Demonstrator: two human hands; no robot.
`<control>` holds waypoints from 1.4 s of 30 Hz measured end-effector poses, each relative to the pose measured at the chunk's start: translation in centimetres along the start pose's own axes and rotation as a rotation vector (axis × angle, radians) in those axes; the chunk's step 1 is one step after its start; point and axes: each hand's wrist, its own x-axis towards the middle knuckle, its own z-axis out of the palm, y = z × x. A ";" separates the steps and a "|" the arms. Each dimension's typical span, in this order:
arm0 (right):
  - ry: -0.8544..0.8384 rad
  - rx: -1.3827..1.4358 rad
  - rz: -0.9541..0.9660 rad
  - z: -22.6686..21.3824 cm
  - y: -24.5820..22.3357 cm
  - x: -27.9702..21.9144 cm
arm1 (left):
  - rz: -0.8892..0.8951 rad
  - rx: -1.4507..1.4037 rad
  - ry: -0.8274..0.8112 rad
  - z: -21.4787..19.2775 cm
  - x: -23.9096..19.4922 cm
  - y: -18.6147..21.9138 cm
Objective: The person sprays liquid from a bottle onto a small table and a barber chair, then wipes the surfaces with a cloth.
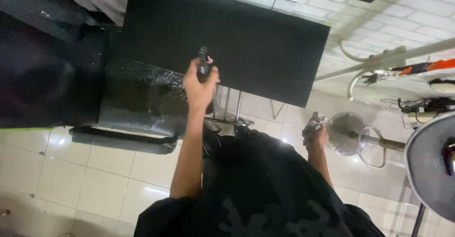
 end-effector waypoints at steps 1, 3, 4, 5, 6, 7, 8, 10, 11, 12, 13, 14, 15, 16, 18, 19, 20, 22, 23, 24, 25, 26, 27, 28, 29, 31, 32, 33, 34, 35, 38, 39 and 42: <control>-0.010 -0.008 0.001 0.3 -0.1 0.1 | -0.001 0.002 0.013 -0.9 0.8 -0.2; 0.119 -0.060 0.044 1.0 -0.2 0.3 | -0.028 0.175 0.126 -2.6 2.3 -0.4; 0.112 -0.063 0.043 1.1 -0.1 0.2 | -0.027 0.175 0.134 -3.5 3.2 -0.4; 0.011 -0.048 0.018 1.1 -0.1 0.1 | 0.012 0.186 0.135 -4.3 4.0 -0.2; -0.089 -0.031 -0.003 1.2 0.1 0.0 | 0.050 0.198 0.134 -5.0 4.6 0.0; -0.096 -0.033 -0.002 1.6 0.1 0.1 | 0.051 0.201 0.141 -5.7 5.0 0.2; -0.089 -0.013 0.001 1.9 0.1 0.1 | 0.115 0.086 0.114 -6.3 5.5 0.3; -0.085 0.003 0.005 2.1 0.1 0.1 | 0.178 -0.027 0.090 -7.1 6.3 0.3; -0.039 -0.046 0.018 2.2 0.1 0.2 | 0.164 -0.014 0.137 -7.3 6.7 0.0; 0.007 -0.096 0.033 2.2 0.2 0.2 | 0.147 0.000 0.184 -7.7 6.7 -0.3; 0.004 -0.100 0.034 2.0 0.2 0.1 | 0.146 0.002 0.188 -8.2 6.4 -0.6; -0.060 -0.083 0.057 1.7 0.1 0.0 | 0.118 0.078 0.237 -8.6 6.2 -0.8; -0.125 -0.067 0.078 1.7 0.0 -0.1 | 0.089 0.155 0.285 -9.0 5.8 -1.0; -0.126 -0.067 0.079 1.7 0.1 -0.1 | 0.089 0.155 0.285 -9.2 5.4 -1.2; 0.045 -0.209 0.095 1.6 0.1 -0.2 | 0.121 -0.001 0.318 -9.7 4.2 -1.5; 0.048 -0.212 0.096 1.4 0.2 -0.2 | 0.117 -0.002 0.318 -9.9 3.5 -1.8; -0.059 -0.104 0.064 1.2 0.3 -0.3 | 0.054 0.007 0.333 -10.1 2.8 -2.1; -0.164 0.002 0.032 1.0 0.4 -0.4 | -0.013 0.016 0.347 -10.4 1.0 -2.7; -0.053 -0.039 0.050 1.0 0.4 -0.3 | -0.010 0.066 0.343 -10.4 -0.1 -2.9; 0.059 -0.078 0.066 1.1 0.4 -0.2 | -0.006 0.117 0.339 -10.4 -0.9 -3.1; 0.060 -0.079 0.067 1.2 0.4 0.0 | -0.008 0.117 0.338 -10.3 -1.6 -3.2; 0.067 -0.093 0.073 1.2 0.4 0.0 | 0.017 0.034 0.329 -9.9 -2.4 -3.2; 0.073 -0.106 0.078 1.0 0.5 0.0 | 0.041 -0.049 0.319 -9.4 -3.1 -3.3; 0.076 -0.108 0.081 1.0 0.6 0.0 | 0.037 -0.047 0.317 -9.1 -3.6 -3.3; 0.004 -0.053 0.060 1.0 0.6 0.2 | 0.024 -0.011 0.257 -8.9 -4.0 -3.3; -0.058 0.008 0.038 0.8 0.7 0.2 | 0.009 0.022 0.186 -7.8 -5.1 -3.5; 0.000 -0.010 0.036 1.0 0.5 0.3 | 0.016 0.084 0.145 -6.8 -5.8 -3.5; 0.059 -0.028 0.035 1.0 0.3 0.5 | 0.024 0.147 0.104 -5.7 -6.5 -3.5; 0.069 -0.021 0.036 0.8 0.4 0.4 | 0.023 0.146 0.092 -4.8 -7.0 -3.4; -0.070 0.025 0.008 0.4 0.3 0.2 | -0.007 0.096 0.051 -3.6 -7.5 -3.2; -0.166 0.153 0.030 -0.1 -1.0 0.2 | -0.097 0.051 -0.076 -0.9 -8.4 -3.0; -0.138 0.228 0.085 0.0 -1.8 0.2 | -0.154 0.059 -0.148 0.1 -8.7 -3.2; -0.099 0.314 -0.087 0.9 -4.6 -2.4 | 0.103 0.130 -0.332 3.8 -10.6 -4.4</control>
